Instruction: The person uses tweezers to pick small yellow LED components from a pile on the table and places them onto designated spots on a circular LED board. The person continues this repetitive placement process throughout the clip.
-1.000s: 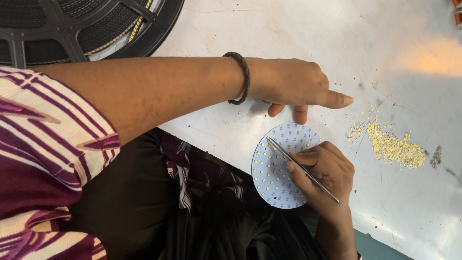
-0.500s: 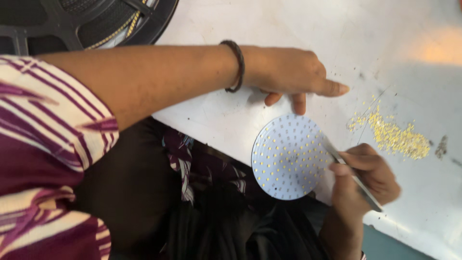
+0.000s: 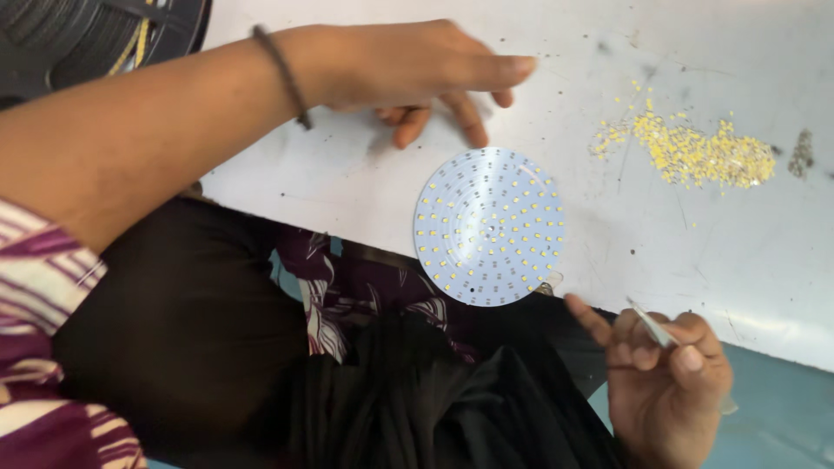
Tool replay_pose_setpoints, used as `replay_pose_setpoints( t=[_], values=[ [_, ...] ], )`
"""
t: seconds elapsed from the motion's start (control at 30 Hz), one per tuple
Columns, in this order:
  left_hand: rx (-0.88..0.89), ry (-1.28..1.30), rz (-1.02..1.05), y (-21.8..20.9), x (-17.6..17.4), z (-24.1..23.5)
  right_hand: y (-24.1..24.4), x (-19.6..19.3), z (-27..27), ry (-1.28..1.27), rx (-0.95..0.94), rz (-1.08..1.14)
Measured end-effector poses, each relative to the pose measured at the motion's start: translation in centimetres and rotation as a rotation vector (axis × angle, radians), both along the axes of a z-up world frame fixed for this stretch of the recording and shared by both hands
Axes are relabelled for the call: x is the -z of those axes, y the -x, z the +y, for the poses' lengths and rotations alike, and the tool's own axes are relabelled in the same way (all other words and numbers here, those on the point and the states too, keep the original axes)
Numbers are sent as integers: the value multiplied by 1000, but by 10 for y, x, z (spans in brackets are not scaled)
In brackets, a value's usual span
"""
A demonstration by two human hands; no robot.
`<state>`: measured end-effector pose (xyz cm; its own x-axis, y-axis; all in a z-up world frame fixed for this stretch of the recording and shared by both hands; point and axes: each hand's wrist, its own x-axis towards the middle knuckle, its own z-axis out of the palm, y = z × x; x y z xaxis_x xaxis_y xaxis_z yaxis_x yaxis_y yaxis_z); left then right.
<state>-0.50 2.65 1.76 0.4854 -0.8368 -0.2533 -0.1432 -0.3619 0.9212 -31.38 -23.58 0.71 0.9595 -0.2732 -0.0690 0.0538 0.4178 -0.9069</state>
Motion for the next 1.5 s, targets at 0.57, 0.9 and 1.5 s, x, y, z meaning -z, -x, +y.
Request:
replay_pose_setpoints(
  t=[0.57, 0.9, 1.5],
  values=[
    [-108, 294, -215, 2, -49, 61, -37, 7, 15, -271, -61, 32],
    [-214, 318, -196, 17, -59, 56, -88, -1, -1, -221, -15, -37],
    [-193, 187, -621, 11, 21, -21, -105, 17, -161, 334, 557, -122]
  ],
)
